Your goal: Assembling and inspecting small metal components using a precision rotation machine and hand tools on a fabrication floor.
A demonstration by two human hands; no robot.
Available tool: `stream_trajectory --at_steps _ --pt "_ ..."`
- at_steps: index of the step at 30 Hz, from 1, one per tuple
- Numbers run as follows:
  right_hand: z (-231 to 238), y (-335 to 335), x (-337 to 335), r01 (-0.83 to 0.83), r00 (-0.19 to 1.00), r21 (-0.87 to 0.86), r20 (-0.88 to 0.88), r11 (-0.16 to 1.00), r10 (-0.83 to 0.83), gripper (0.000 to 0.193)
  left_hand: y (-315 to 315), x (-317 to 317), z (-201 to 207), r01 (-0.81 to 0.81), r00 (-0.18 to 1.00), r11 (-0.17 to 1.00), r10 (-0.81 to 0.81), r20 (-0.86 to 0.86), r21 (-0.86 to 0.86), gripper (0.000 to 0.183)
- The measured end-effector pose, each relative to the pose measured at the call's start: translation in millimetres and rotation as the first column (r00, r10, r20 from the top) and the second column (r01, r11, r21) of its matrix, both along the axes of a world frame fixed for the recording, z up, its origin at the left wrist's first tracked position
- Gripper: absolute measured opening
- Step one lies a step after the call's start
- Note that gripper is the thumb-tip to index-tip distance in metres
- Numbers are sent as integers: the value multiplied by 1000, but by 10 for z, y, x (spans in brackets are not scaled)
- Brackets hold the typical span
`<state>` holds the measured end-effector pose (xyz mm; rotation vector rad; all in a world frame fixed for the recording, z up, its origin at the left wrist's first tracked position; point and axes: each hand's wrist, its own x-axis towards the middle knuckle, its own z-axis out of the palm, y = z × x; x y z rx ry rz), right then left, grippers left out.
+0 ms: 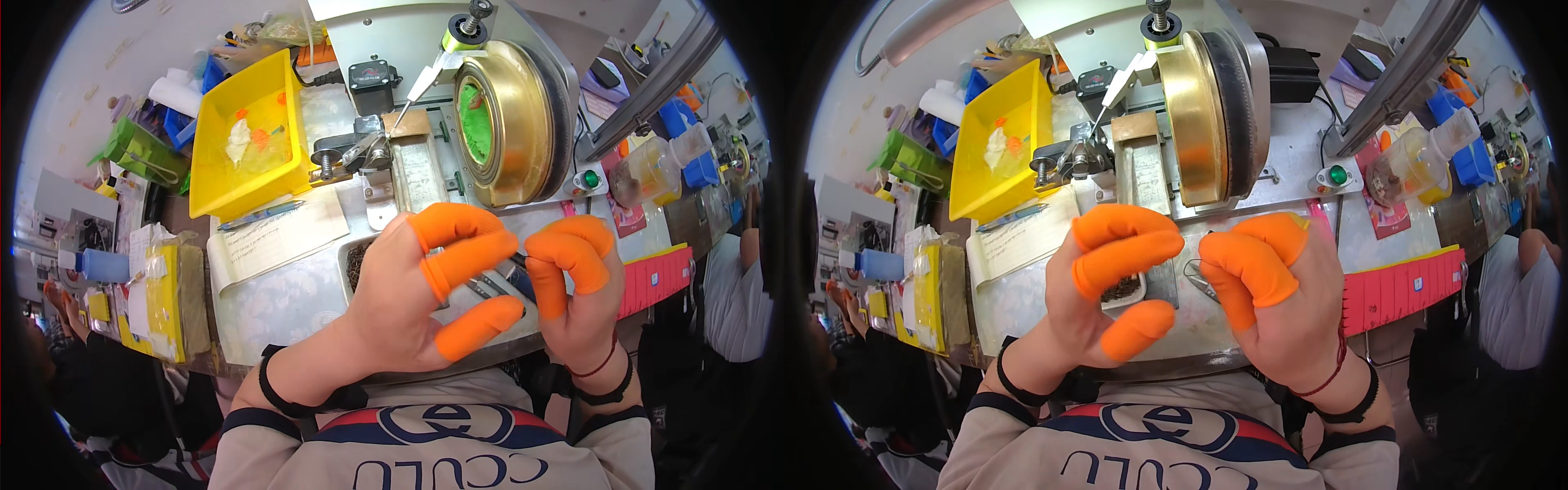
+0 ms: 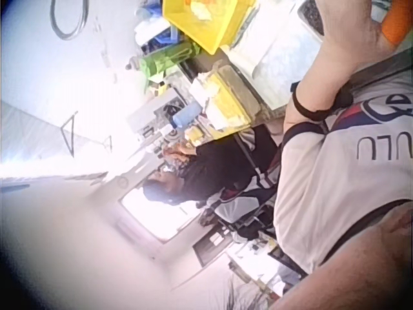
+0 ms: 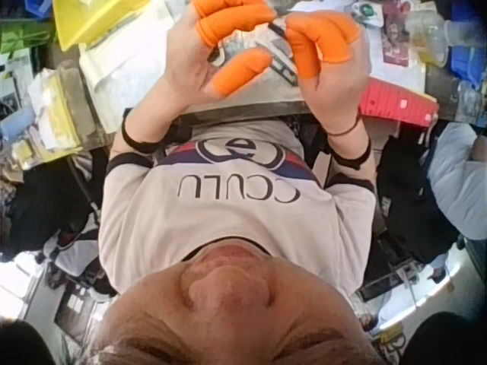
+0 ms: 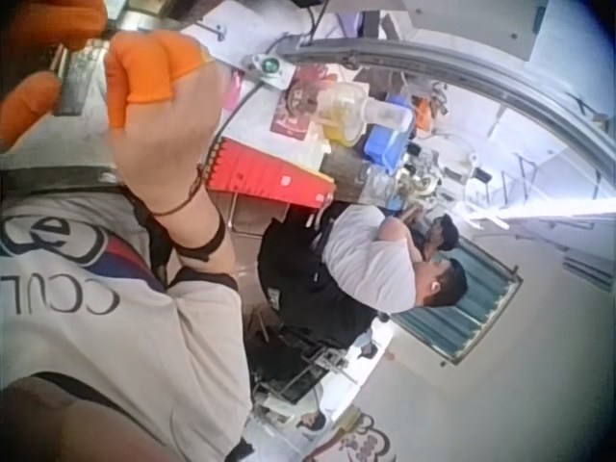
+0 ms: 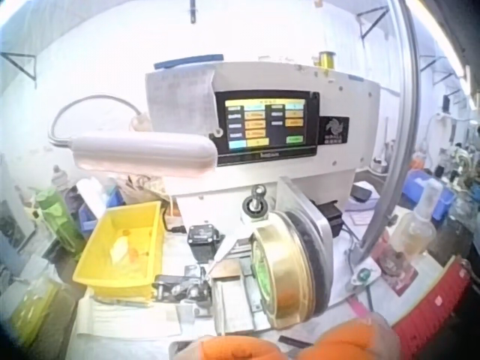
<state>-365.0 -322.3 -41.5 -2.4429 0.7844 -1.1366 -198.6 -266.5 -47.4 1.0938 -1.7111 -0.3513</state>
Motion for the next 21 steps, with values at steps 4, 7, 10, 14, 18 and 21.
stream_trajectory --at_steps 4,7,10,14,18,21 --pt "11 -7 -18 11 993 -214 -111 977 -35 24 -31 -17 -31 222 932 941 -128 -339 256 18" --pt "-16 3 -16 -4 994 -264 -105 965 -24 27 -43 -26 -43 183 954 956 -117 -275 230 15" --pt "-65 2 -33 -27 997 -202 -72 979 13 28 -34 -42 -26 81 986 984 -56 -158 158 17" --pt "-62 7 -32 -18 999 -81 43 997 21 29 -19 -41 -34 -60 998 996 60 -6 66 17" --pt "-62 -29 -38 -9 1000 -142 -13 990 8 30 -37 -34 -51 -81 996 996 81 33 22 20" --pt "-59 -27 -13 -25 999 -156 -27 987 21 29 -40 -43 -66 -78 996 997 78 34 10 21"
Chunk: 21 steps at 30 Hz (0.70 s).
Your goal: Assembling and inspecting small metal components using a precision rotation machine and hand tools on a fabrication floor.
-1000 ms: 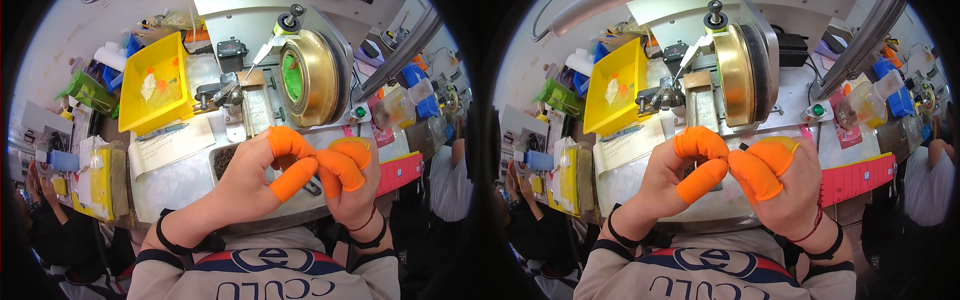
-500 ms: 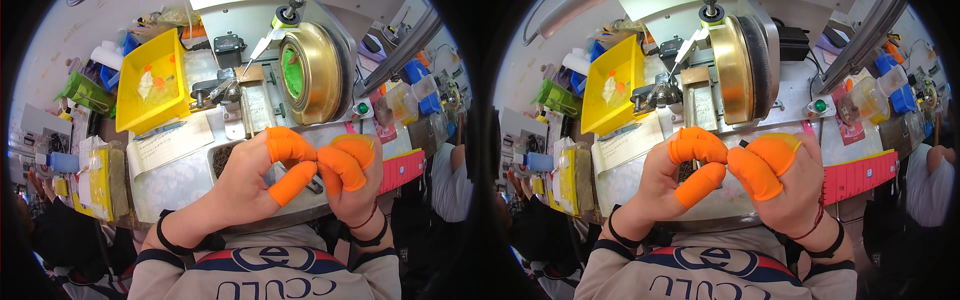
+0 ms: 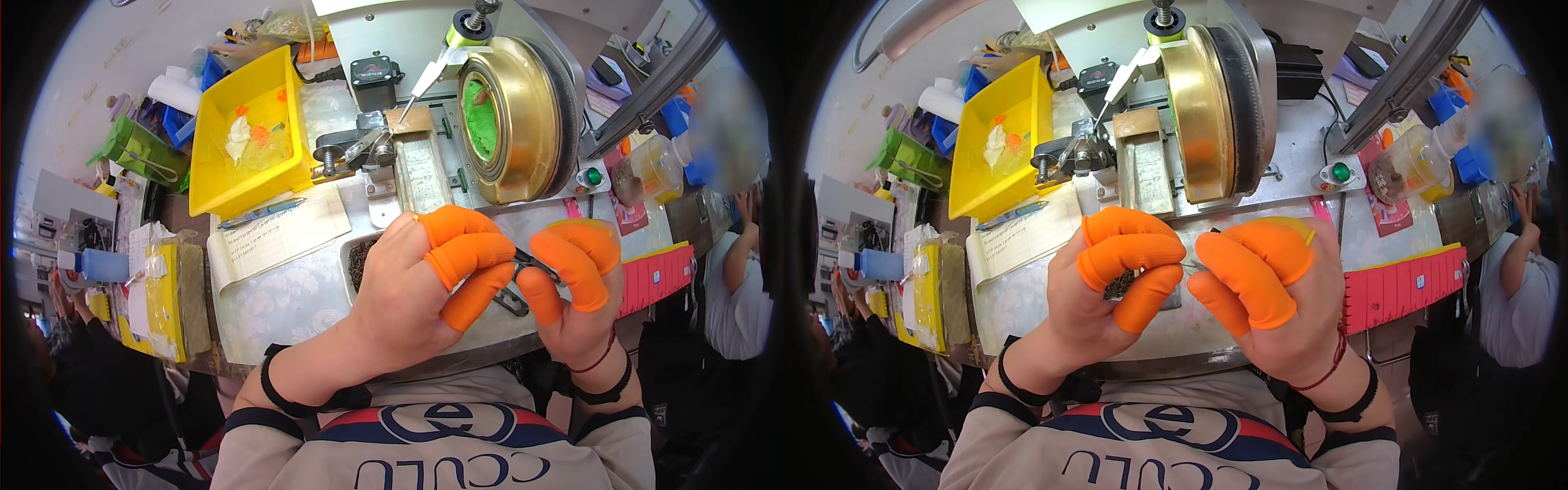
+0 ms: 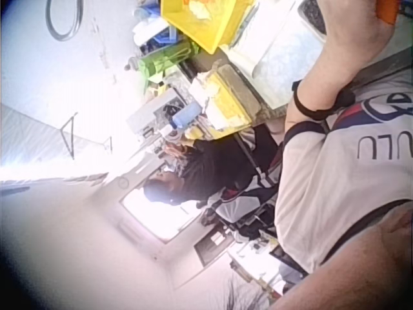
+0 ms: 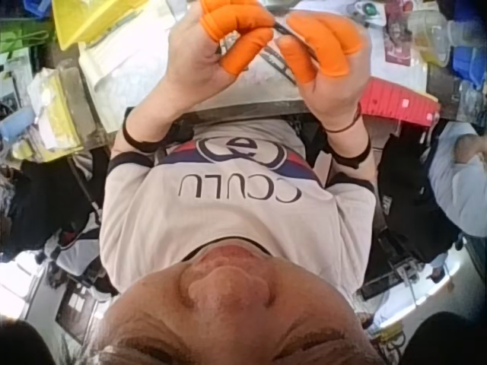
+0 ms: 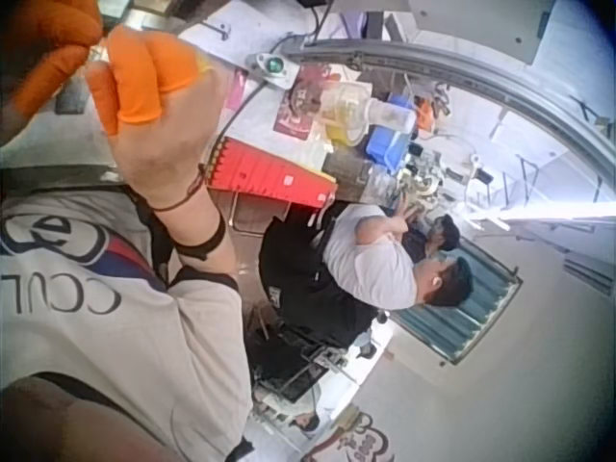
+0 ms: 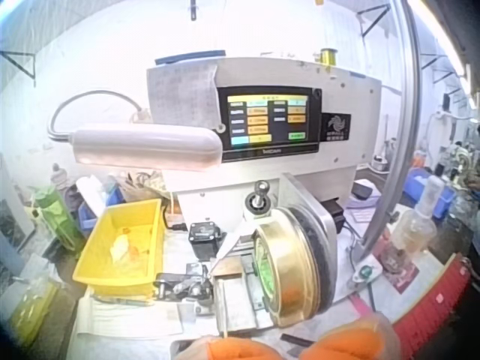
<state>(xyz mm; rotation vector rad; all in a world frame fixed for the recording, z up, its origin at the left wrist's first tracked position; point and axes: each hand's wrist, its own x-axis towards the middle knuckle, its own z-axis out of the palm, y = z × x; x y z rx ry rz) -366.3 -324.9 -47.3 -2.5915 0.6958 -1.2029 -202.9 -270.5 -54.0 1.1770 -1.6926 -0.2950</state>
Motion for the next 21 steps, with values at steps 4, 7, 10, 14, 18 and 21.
stream_trajectory --at_steps 4,7,10,14,18,21 --pt "42 40 -28 -39 997 -57 -68 998 35 29 68 -45 21 7 1000 1000 -6 11 -21 25" --pt "-16 42 -25 -71 997 -44 -32 997 70 30 62 -41 -21 7 998 996 -2 59 -94 25" --pt "-52 81 -40 -100 994 -34 27 994 101 29 69 -22 -4 33 994 990 -17 112 -135 27" --pt "18 -46 -138 -90 992 -32 81 995 93 30 40 0 117 -22 994 970 48 102 -242 27" --pt "232 -611 -307 38 987 -221 158 975 -3 39 -3 23 280 -116 988 920 147 56 -375 27" --pt "167 -799 -616 187 966 -233 -130 954 -222 43 -18 -24 254 -124 985 907 160 58 -402 26"
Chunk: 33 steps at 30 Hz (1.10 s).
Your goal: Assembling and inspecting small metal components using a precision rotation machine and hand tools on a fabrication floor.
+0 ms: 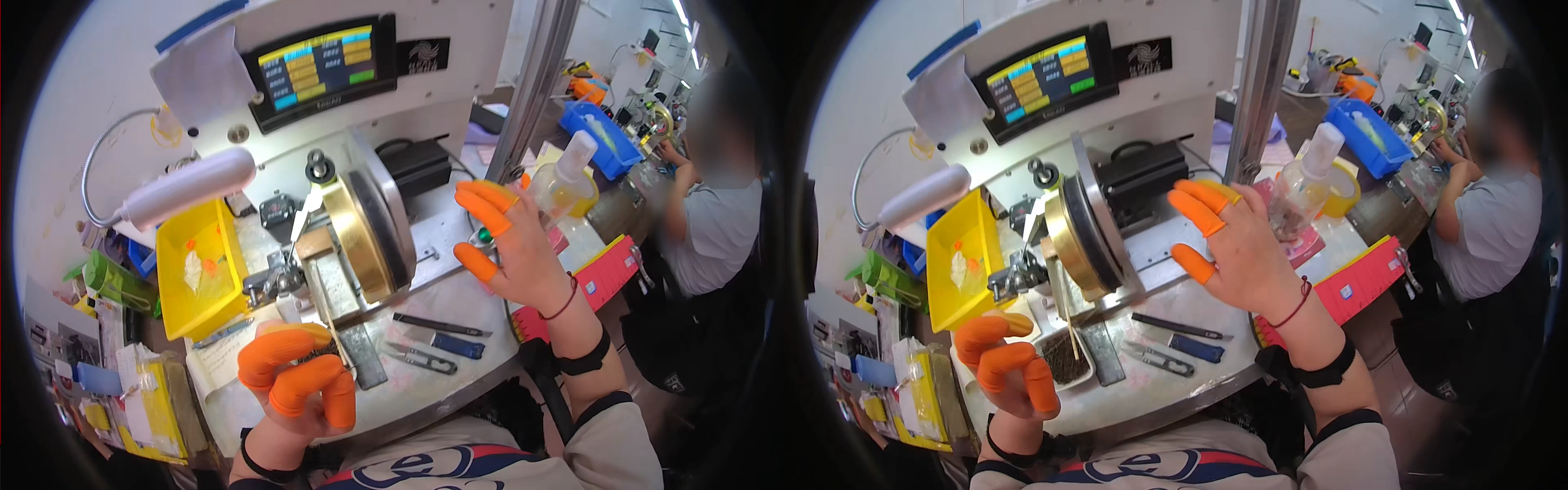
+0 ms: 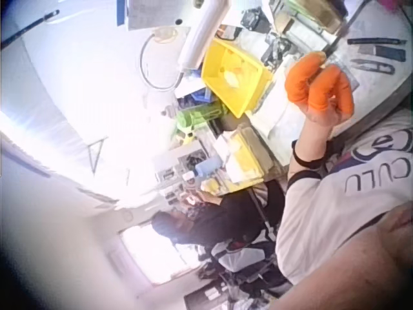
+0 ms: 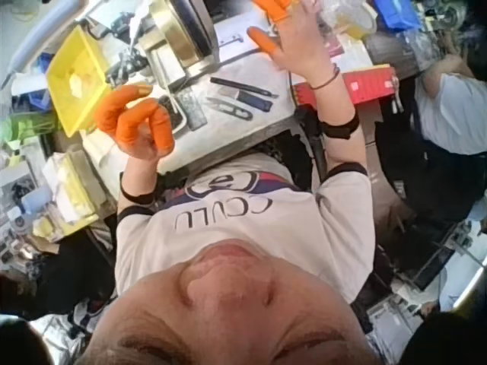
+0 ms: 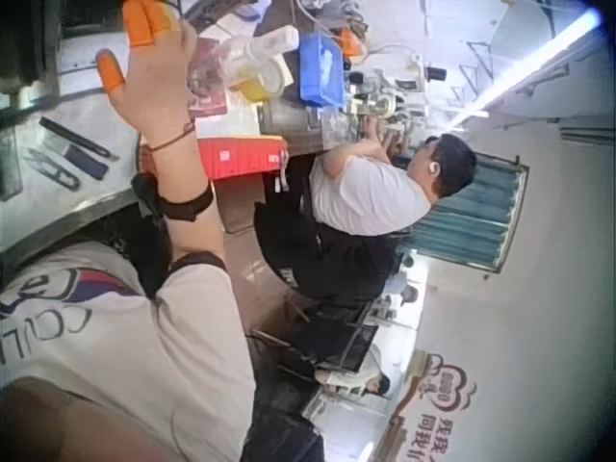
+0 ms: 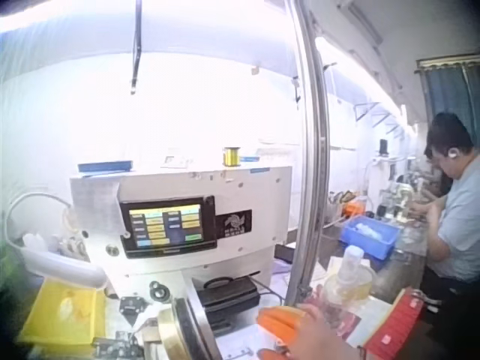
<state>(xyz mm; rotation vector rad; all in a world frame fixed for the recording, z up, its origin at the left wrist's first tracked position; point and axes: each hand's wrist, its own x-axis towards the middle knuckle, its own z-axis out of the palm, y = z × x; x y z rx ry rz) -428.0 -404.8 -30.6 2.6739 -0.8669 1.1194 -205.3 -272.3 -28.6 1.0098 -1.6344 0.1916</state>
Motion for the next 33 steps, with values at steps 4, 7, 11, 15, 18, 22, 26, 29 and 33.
stream_trajectory --at_steps 4,7,11,15,18,22,26,29,33 --pt "-119 -112 -411 211 956 204 -245 956 -159 48 -74 28 -221 -63 986 997 57 157 32 23" --pt "342 183 -662 98 989 675 -151 731 6 46 26 25 -142 24 996 997 -31 88 78 22" --pt "1258 708 -842 -585 800 599 536 546 269 50 45 156 49 24 997 1000 -24 -74 -6 16" --pt "2202 339 -391 -537 499 -132 747 833 440 45 -2 302 58 -50 993 994 39 -115 -96 16" --pt "2971 -73 -154 -257 565 -237 749 937 345 42 -61 380 125 -40 993 989 23 -115 -142 17" --pt "3566 -770 -80 121 614 -195 785 973 81 43 -110 488 104 -49 992 987 31 -124 -152 19" --pt "3800 -1136 -52 235 584 -66 807 970 -86 29 -86 574 91 -90 986 983 65 -153 -160 18" --pt "3858 -1198 -7 234 535 -23 838 972 -109 25 -72 624 91 -86 985 987 63 -162 -137 17" --pt "3846 -1120 115 349 483 -77 869 934 -109 21 -19 643 109 -109 983 988 91 -158 -111 16"
